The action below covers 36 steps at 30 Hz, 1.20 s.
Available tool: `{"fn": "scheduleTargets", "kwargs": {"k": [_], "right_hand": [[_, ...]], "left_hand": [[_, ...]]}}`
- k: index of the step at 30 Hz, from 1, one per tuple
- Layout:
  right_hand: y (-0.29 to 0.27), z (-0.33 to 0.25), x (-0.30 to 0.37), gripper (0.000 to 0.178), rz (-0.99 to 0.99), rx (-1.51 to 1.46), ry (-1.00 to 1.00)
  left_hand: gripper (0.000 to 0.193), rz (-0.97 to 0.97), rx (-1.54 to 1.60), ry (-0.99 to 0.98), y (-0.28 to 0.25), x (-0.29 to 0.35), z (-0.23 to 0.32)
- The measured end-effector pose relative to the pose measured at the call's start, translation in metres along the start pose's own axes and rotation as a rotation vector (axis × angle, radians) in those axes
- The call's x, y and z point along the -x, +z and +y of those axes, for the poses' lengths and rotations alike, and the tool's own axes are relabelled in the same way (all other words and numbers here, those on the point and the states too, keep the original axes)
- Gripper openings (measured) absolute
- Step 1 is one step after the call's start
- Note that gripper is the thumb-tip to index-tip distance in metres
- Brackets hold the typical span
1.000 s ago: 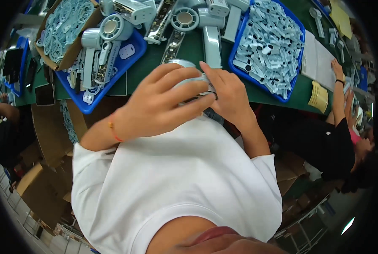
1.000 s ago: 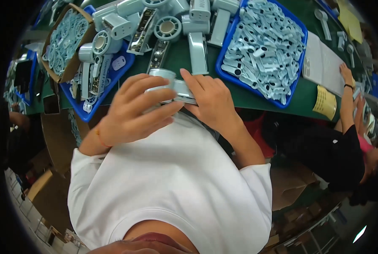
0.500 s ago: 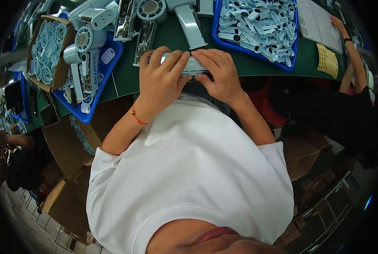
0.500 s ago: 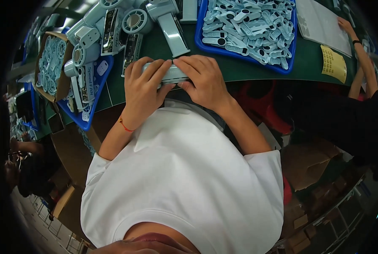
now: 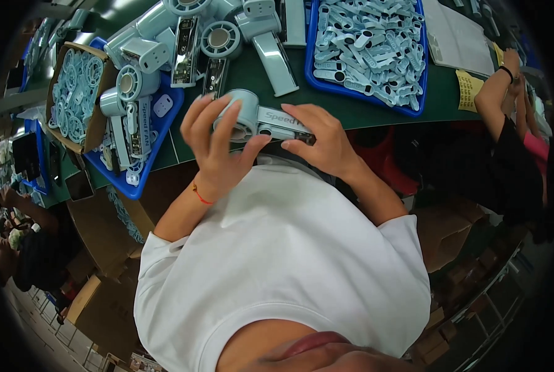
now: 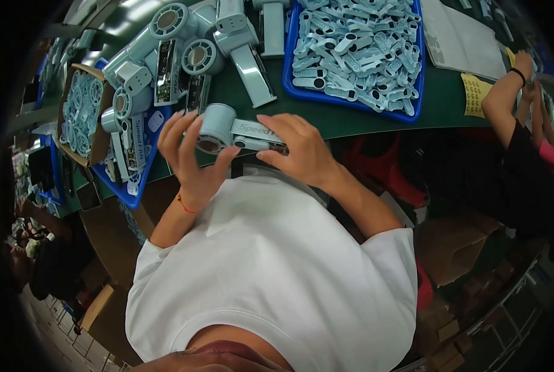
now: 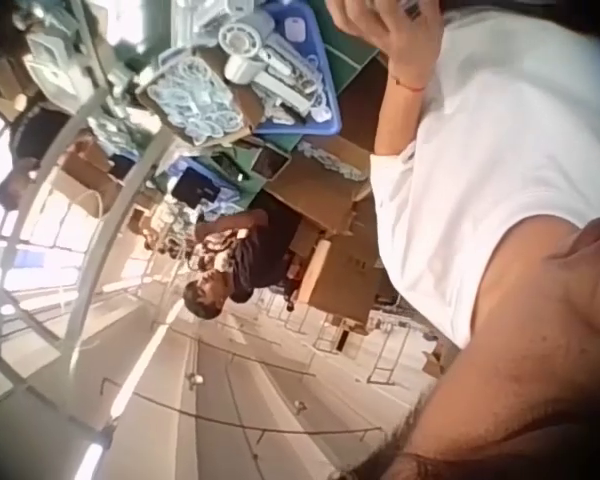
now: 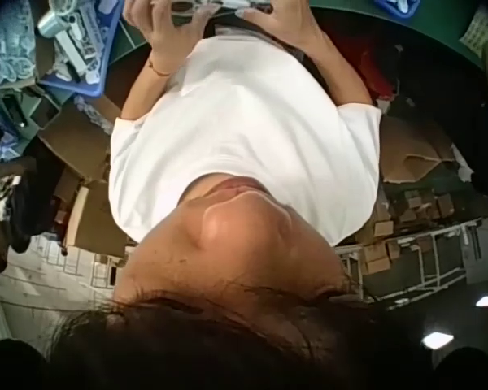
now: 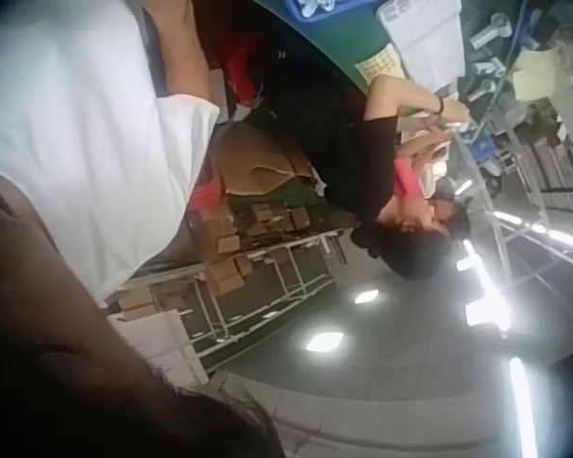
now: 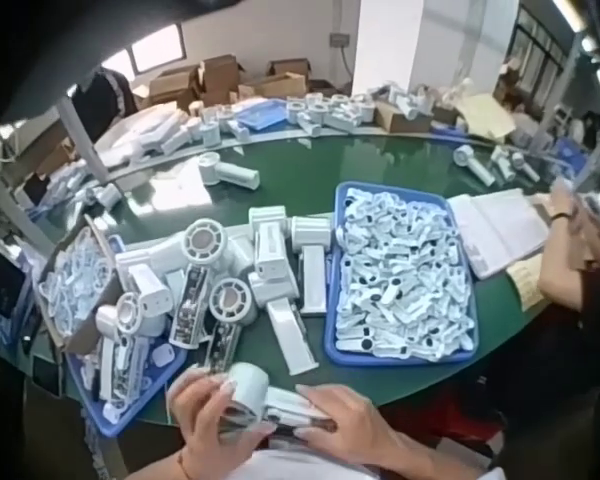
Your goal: Assembling plastic hair dryer housing components on a production line.
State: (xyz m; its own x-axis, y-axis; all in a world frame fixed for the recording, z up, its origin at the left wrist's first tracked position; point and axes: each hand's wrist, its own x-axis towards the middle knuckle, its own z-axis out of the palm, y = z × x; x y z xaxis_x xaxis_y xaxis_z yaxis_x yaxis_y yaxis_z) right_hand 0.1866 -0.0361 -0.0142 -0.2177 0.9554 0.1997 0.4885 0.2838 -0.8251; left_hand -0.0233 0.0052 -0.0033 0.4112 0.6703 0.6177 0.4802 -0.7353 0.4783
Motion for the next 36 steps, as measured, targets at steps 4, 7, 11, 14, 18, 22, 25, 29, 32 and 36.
{"fn": "scheduleTargets", "kwargs": {"k": [4, 7, 11, 14, 18, 22, 25, 29, 32, 36], "right_hand": [[0.001, -0.043, -0.005, 0.072, 0.055, -0.329, 0.157], [0.006, -0.054, -0.028, 0.067, 0.199, -0.198, -0.223], [-0.063, -0.020, -0.057, 0.041, 0.307, 0.128, -0.131], [-0.090, 0.026, -0.066, 0.039, 0.356, 0.574, 0.088], [-0.092, 0.037, -0.074, 0.040, 0.302, 0.649, 0.159], [-0.092, 0.041, -0.075, 0.038, 0.301, 0.650, 0.194], [-0.098, 0.050, -0.078, 0.036, 0.331, 0.615, 0.174], [-0.104, 0.057, -0.111, 0.034, 0.387, 0.594, 0.117], [-0.098, 0.057, -0.150, 0.032, 0.275, 0.502, 0.081], [-0.090, 0.071, -0.177, 0.024, 0.214, 0.551, 0.004]], "left_hand": [[0.088, 0.063, 0.991, -0.629, -0.003, -0.003, 0.030], [0.074, -0.066, 1.078, -0.782, -0.006, -0.043, 0.047], [0.054, -0.263, 0.588, -0.632, -0.038, -0.153, -0.004], [0.049, -0.354, 0.075, -0.220, -0.008, -0.257, -0.064], [0.055, -0.623, -0.172, -0.293, 0.090, -0.356, -0.182], [0.049, -0.390, -0.355, -0.221, 0.161, -0.378, -0.238], [0.069, -0.389, -0.720, -0.201, 0.152, -0.385, -0.233], [0.077, -0.987, -0.549, -0.618, 0.137, -0.362, -0.208], [0.078, -0.941, -0.381, -0.748, 0.133, -0.347, -0.215], [0.047, -0.728, -0.316, -0.797, 0.115, -0.325, -0.265]]}}
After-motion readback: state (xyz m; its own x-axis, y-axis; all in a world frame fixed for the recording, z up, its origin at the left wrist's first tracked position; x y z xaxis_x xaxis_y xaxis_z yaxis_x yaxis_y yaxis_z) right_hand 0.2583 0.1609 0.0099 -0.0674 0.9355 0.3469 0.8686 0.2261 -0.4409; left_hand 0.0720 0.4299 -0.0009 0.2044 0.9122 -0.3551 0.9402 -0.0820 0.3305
